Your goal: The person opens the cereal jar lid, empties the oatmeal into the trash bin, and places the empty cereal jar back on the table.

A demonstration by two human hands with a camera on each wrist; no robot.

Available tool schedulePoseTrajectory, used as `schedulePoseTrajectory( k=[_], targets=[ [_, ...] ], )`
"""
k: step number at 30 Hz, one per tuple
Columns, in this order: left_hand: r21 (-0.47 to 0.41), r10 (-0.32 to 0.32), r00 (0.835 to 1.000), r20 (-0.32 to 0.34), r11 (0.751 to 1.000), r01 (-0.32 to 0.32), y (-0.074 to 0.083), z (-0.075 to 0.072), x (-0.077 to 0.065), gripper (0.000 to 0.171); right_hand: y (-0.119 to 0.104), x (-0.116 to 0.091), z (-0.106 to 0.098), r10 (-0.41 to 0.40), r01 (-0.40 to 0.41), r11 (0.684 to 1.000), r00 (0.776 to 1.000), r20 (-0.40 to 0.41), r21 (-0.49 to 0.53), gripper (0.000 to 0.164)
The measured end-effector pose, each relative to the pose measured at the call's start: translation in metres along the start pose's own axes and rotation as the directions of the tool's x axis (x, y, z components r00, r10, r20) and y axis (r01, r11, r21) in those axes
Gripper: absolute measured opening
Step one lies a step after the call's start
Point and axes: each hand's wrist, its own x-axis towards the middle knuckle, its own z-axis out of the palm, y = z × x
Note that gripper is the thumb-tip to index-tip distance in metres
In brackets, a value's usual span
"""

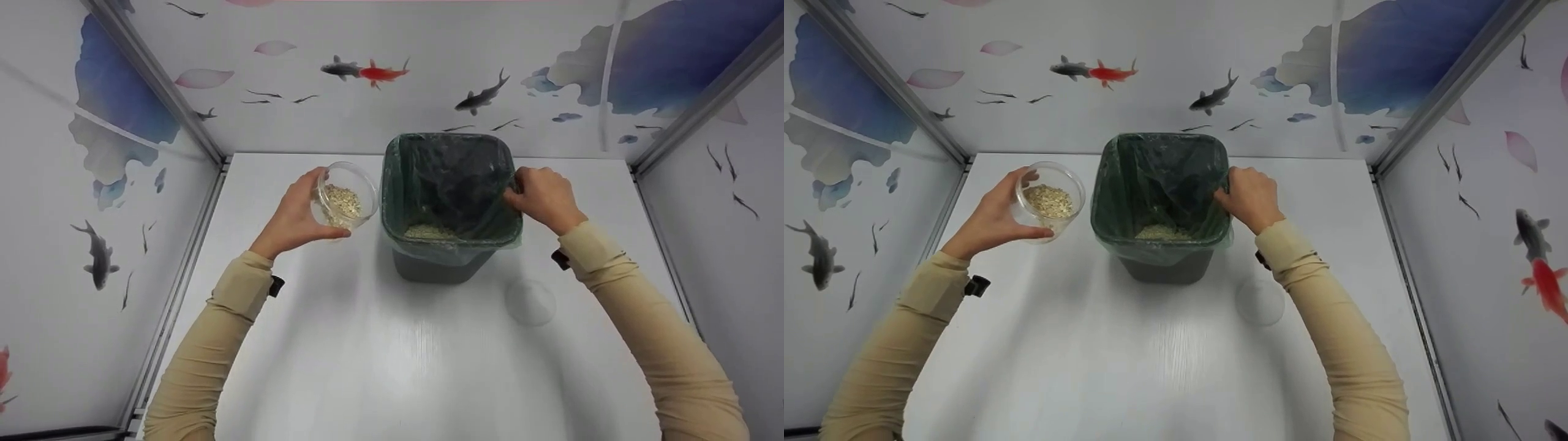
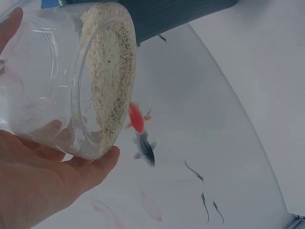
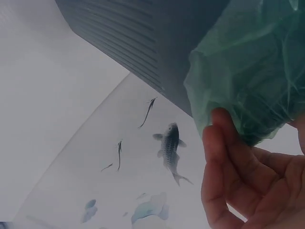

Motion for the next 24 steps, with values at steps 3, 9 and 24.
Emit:
schedulePoseTrajectory(
  k=[3,9,24],
  targets=[
    [0.015,0.016,1.000,0.006,1.000,-0.017,0.002,-0.002,0.003,0.107,-0.001,0.000,-0.004,-0.006,0.006,1.000,1.000,0.013,-0.008,0.023],
    [0.028,0.026,1.000,0.004,0.999,-0.026,0.003,-0.004,0.007,0.108,-0.003,0.001,-0.011,0.011,-0.011,1.000,1.000,0.022,-0.015,0.022],
    [0.065,0.020,1.000,0.022,0.998,-0.021,0.008,-0.013,0.028,0.107,-0.006,0.009,-0.022,-0.037,0.047,0.996,0.991,0.128,-0.078,0.025]
  ],
)
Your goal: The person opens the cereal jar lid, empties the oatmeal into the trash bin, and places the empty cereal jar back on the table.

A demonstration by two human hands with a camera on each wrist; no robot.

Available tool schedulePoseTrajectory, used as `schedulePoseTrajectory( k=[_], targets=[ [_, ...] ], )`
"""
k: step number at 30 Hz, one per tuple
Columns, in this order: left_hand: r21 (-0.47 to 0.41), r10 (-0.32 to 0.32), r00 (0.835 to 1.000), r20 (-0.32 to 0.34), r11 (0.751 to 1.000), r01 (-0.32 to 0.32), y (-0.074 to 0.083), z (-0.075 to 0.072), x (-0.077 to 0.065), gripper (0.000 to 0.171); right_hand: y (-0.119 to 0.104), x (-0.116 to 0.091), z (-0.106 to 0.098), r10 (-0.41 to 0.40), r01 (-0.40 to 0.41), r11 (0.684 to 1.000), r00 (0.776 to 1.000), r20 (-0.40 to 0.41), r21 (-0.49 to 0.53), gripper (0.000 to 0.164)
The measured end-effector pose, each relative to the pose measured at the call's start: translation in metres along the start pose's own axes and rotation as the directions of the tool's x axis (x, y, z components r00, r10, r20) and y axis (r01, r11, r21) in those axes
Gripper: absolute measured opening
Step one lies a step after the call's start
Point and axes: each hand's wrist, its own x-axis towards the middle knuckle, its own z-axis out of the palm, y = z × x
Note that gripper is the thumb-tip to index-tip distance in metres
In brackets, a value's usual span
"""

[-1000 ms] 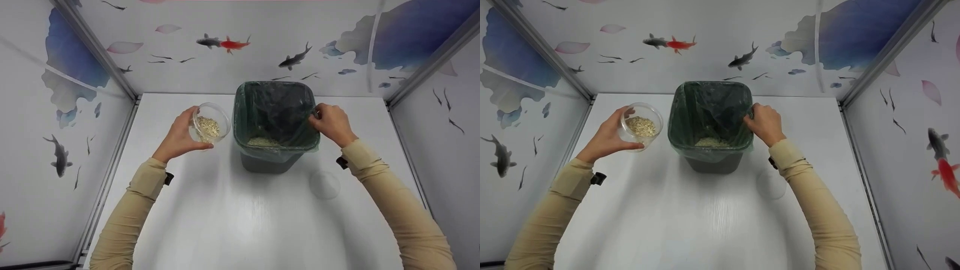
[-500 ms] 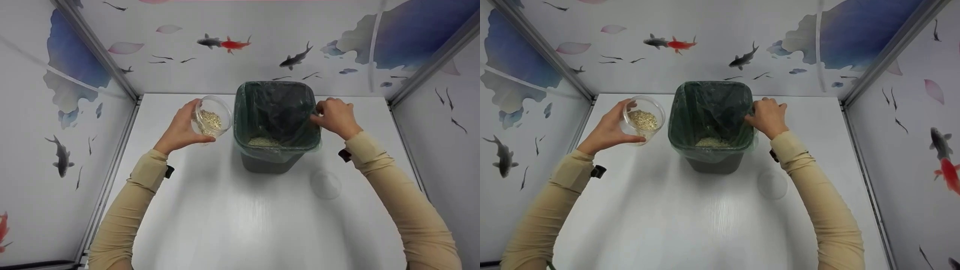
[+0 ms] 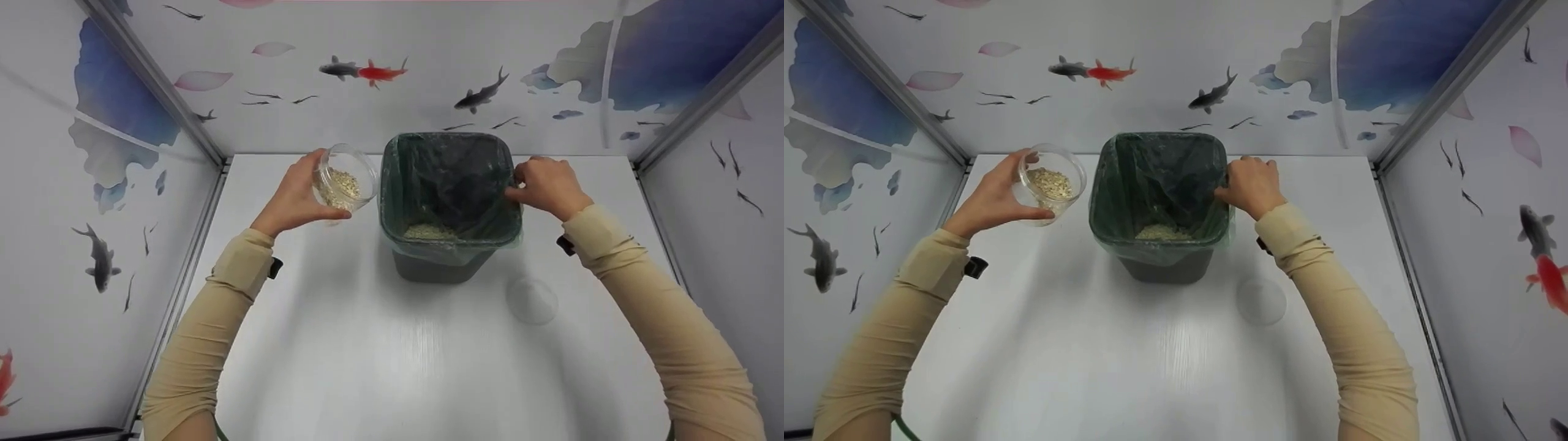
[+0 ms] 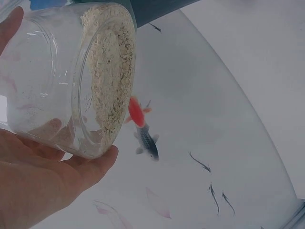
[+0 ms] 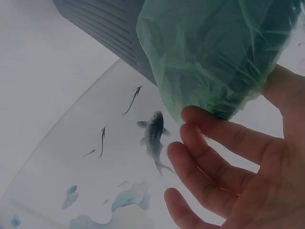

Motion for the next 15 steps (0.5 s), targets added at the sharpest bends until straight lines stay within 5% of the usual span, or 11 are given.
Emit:
schedulePoseTrajectory(
  k=[15],
  targets=[
    [0.043,0.026,0.999,0.019,0.999,-0.027,0.015,-0.010,0.011,0.109,-0.001,0.005,-0.003,-0.027,0.026,0.999,0.998,0.057,0.024,0.021]
  ],
)
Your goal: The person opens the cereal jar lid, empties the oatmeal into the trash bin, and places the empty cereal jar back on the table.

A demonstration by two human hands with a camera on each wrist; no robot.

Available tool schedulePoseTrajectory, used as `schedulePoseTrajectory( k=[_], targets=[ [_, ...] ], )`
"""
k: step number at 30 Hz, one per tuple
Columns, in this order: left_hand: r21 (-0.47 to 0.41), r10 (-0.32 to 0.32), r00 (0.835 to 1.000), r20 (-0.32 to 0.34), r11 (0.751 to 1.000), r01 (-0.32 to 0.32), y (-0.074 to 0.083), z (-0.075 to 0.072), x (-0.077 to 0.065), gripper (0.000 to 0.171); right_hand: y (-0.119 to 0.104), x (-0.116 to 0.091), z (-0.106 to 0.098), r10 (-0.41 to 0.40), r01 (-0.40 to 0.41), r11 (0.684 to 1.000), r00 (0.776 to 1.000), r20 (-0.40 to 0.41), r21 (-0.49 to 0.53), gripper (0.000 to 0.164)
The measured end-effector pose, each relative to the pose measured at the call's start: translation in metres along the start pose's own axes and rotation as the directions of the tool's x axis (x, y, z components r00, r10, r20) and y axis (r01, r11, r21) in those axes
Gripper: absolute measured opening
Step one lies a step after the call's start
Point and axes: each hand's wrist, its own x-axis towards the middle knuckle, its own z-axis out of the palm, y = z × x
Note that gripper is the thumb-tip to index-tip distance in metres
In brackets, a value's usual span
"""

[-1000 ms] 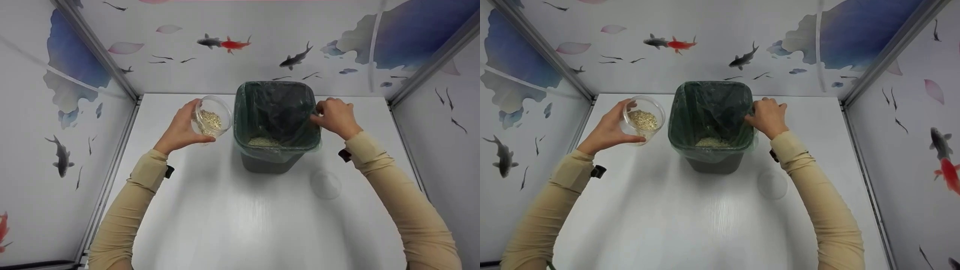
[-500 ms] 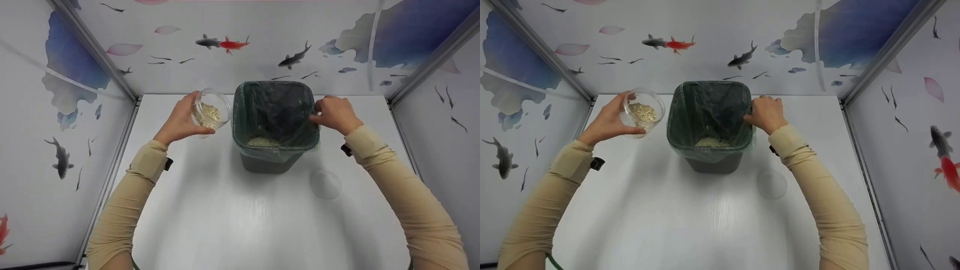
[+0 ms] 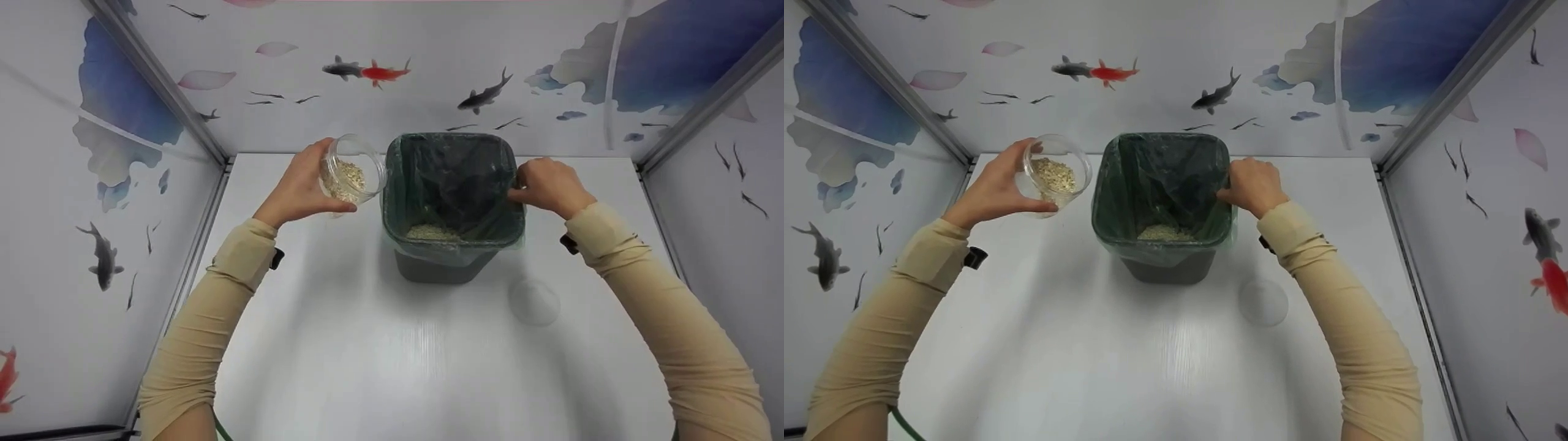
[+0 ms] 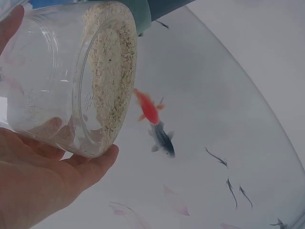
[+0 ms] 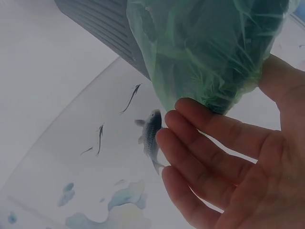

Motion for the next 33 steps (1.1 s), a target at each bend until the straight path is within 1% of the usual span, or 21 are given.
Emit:
schedulePoseTrajectory(
  k=[3,7,11,15,19,24,26,30,33],
  targets=[
    [0.010,0.004,1.000,0.004,1.000,-0.004,0.001,-0.002,0.003,0.109,0.000,0.000,0.000,-0.010,0.010,1.000,1.000,-0.010,-0.006,0.021],
    [0.048,-0.020,0.999,0.028,0.999,0.019,0.003,-0.004,0.007,0.110,-0.001,0.000,0.001,-0.029,0.029,1.000,0.999,-0.021,-0.006,0.020],
    [0.123,-0.048,0.998,0.050,0.992,0.041,0.007,-0.006,0.012,0.111,-0.002,0.000,0.001,-0.031,0.031,1.000,0.999,-0.014,-0.002,0.020],
    [0.226,-0.048,0.997,0.060,0.974,0.034,0.013,-0.007,0.020,0.111,-0.003,-0.001,0.000,-0.019,0.019,1.000,1.000,-0.008,-0.012,0.020],
    [0.309,0.001,0.999,0.052,0.951,-0.017,0.018,-0.007,0.027,0.110,-0.003,-0.001,-0.001,-0.007,0.007,1.000,1.000,0.002,-0.025,0.020],
    [0.344,0.063,0.998,0.030,0.936,-0.069,0.022,-0.007,0.032,0.108,-0.004,0.000,0.000,0.014,-0.014,0.999,1.000,0.009,-0.051,0.028],
    [0.362,0.077,0.997,0.029,0.929,-0.082,0.024,-0.008,0.033,0.108,-0.004,0.000,0.000,0.016,-0.016,0.998,1.000,0.007,-0.055,0.030],
    [0.394,0.107,0.994,0.030,0.913,-0.110,0.029,-0.008,0.037,0.107,-0.005,0.000,0.000,0.007,-0.006,0.999,1.000,0.003,-0.050,0.027],
    [0.417,0.113,0.993,0.044,0.901,-0.121,0.033,-0.008,0.041,0.106,-0.006,-0.001,-0.001,0.008,-0.008,0.999,1.000,0.005,-0.050,0.027]
  ],
)
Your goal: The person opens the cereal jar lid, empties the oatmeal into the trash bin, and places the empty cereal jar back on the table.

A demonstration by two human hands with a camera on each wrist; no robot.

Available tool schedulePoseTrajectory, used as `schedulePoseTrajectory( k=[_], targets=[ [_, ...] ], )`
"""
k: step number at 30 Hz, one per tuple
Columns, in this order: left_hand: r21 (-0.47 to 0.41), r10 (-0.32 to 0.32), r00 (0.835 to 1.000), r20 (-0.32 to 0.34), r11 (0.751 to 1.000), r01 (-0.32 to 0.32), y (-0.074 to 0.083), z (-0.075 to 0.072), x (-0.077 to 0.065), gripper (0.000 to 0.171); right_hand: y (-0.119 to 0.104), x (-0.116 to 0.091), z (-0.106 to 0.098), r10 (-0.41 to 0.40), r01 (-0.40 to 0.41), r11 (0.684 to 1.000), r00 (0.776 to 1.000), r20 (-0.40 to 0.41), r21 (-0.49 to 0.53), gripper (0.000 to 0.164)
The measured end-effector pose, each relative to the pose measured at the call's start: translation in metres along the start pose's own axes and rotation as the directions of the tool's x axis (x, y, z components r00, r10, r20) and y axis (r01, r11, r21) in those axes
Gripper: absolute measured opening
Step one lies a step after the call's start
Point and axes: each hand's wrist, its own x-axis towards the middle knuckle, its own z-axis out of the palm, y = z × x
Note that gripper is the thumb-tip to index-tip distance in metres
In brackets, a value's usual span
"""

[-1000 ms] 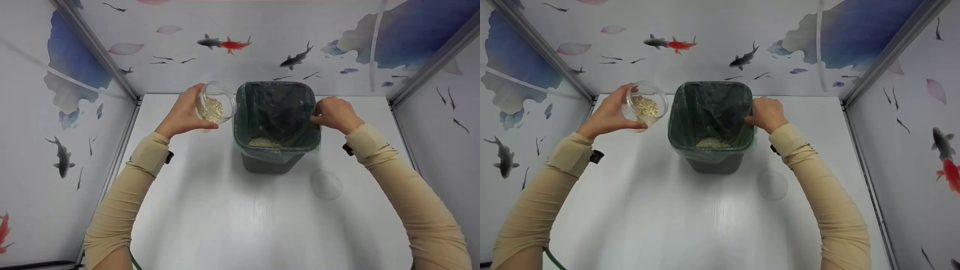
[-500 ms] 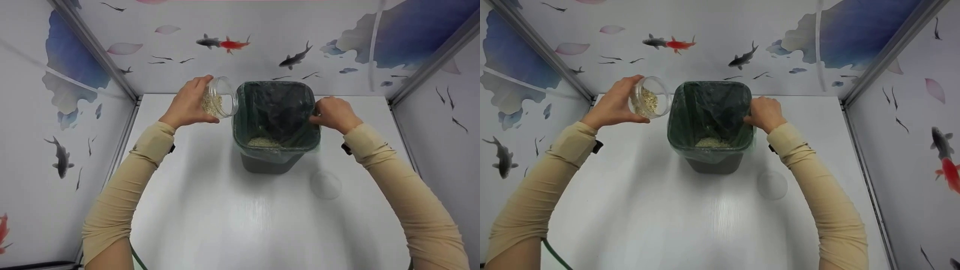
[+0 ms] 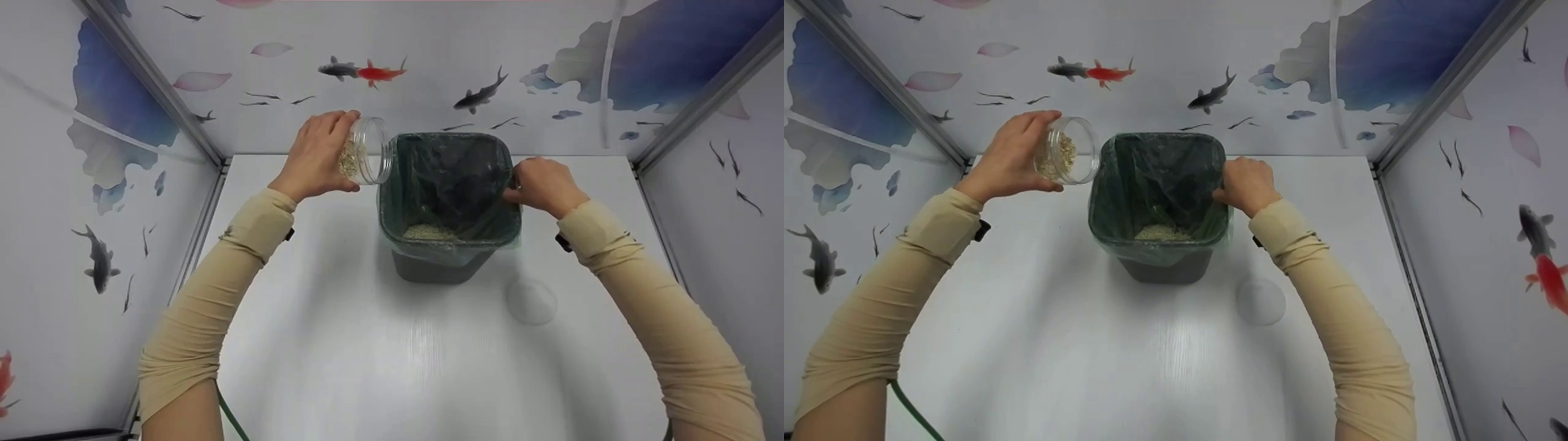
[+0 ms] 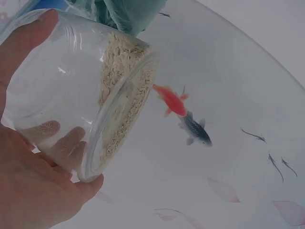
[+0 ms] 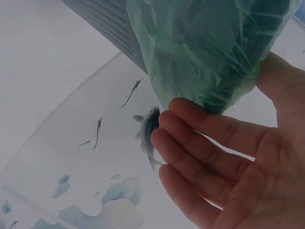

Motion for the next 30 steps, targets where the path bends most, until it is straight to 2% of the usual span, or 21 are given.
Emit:
schedulePoseTrajectory(
  k=[13,23,30],
  targets=[
    [0.099,-0.015,0.996,0.089,0.995,0.006,0.016,-0.004,0.013,0.108,-0.001,0.003,0.000,0.003,-0.003,0.999,1.000,-0.009,-0.033,0.033],
    [0.226,0.057,0.993,0.101,0.971,-0.078,0.027,-0.003,0.020,0.105,0.000,0.002,0.000,0.027,-0.027,0.999,0.999,0.019,-0.025,0.034],
    [0.247,0.039,0.986,0.164,0.966,-0.080,0.035,-0.005,0.024,0.106,-0.002,0.002,-0.001,0.028,-0.027,0.998,0.999,0.028,-0.050,0.034]
  ],
)
